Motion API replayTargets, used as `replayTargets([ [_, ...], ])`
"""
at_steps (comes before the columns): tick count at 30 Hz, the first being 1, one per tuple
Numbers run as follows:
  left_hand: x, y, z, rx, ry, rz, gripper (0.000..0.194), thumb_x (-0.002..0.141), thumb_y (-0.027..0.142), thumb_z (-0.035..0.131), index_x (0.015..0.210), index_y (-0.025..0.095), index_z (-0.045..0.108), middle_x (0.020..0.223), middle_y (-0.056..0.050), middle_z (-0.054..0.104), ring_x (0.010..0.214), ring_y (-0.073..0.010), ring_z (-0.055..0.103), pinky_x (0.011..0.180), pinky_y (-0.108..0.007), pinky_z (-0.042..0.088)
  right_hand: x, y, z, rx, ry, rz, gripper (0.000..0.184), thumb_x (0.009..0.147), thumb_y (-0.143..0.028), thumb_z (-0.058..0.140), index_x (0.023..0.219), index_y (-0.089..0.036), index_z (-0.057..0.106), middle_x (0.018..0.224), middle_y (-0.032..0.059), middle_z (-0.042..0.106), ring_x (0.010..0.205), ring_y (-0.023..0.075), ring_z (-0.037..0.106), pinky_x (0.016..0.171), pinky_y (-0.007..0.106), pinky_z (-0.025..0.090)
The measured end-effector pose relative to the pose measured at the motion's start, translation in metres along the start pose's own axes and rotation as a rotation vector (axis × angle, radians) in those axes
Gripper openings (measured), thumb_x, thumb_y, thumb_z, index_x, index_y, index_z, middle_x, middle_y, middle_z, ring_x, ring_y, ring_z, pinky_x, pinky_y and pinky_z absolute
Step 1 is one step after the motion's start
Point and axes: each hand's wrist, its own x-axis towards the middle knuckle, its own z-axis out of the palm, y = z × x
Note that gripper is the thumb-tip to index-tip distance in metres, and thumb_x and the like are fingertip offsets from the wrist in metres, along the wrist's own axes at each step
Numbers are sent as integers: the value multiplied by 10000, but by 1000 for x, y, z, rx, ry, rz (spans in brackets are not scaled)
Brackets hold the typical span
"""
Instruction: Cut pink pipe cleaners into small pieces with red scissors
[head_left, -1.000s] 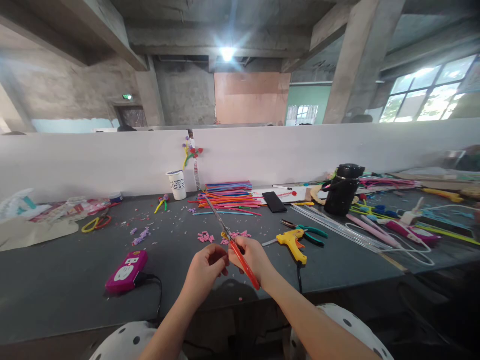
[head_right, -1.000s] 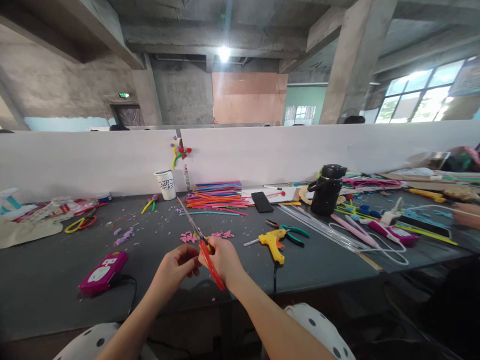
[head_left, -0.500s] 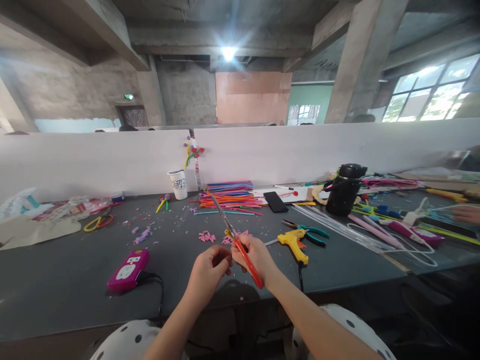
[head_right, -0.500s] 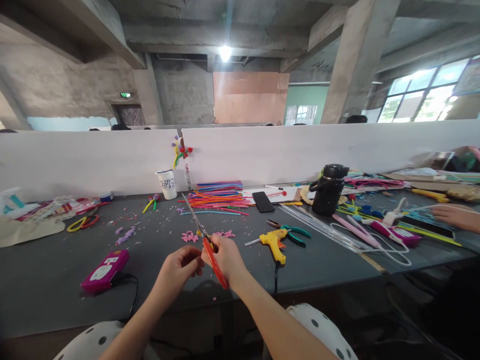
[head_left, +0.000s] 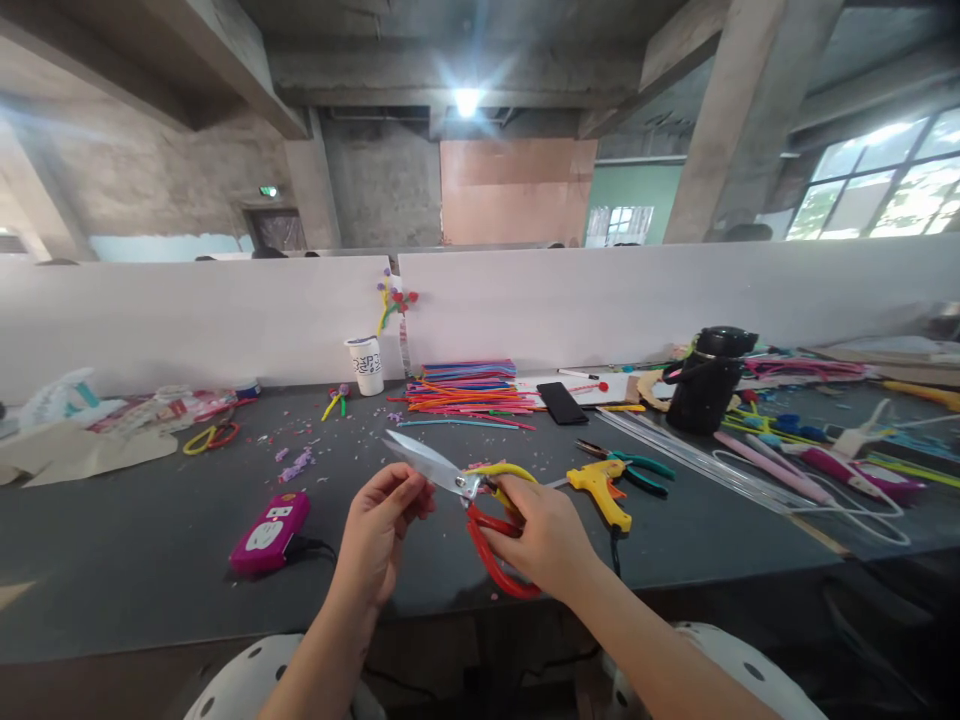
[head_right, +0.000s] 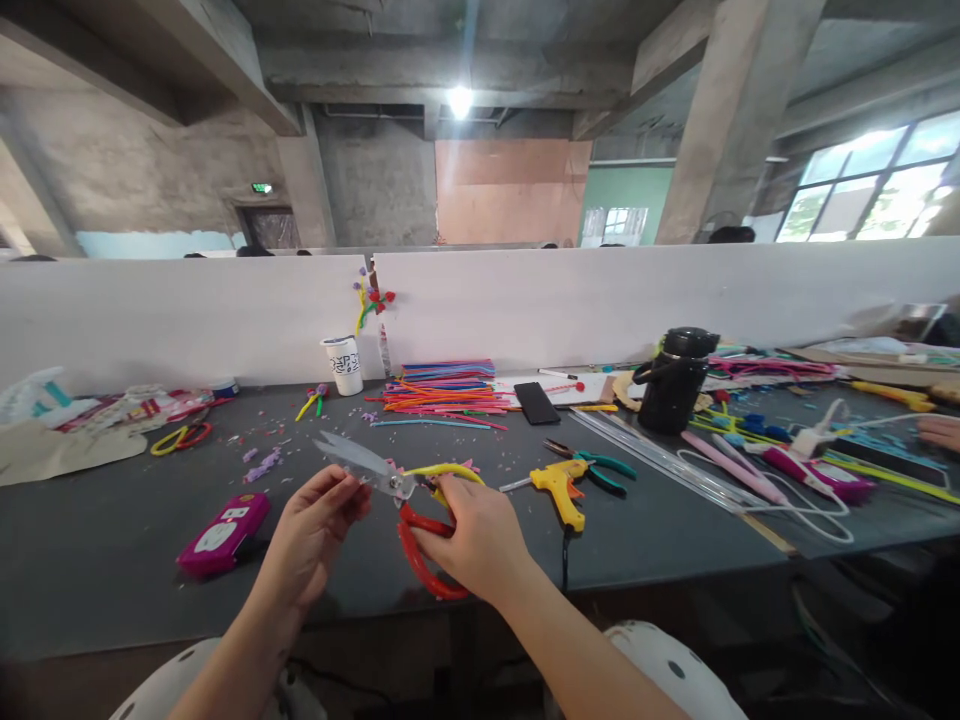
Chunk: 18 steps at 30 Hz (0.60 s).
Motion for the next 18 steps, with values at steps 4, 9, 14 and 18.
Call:
replayTargets([
  [4,-1,2,2,-124,-11,9,49,676,174,643,683,138,610,632,9,598,560,-63,527,554,-161,417,-8,1,4,-27,-72,32,267,765,-428,504,879,-186,499,615,-12,533,570,158,490,515,238,299],
  [9,0,3,3,-220,-33,14,38,676,152,640,668,139,605,602,19,573,552,-56,520,558,-153,425,-14,-2,7,30,-103,41,284,772,-432,516,949,-214,479,684,-17,573,624,160,520,555,236,313],
  [14,-1,2,5,-249,-24,-4,40,677,160,643,685,134,613,640,4,599,585,-65,549,582,-159,441,-16,-6,9,83,-142,89,253,794,-405,490,957,-214,464,701,-19,582,627,156,526,562,233,318],
  [18,-1,-1,5,-257,-36,-24,43,671,168,644,685,134,623,597,8,597,580,-74,562,601,-175,450,-17,-8,11,103,-178,72,206,802,-381,480,929,-220,469,710,-19,584,624,152,524,555,226,313],
])
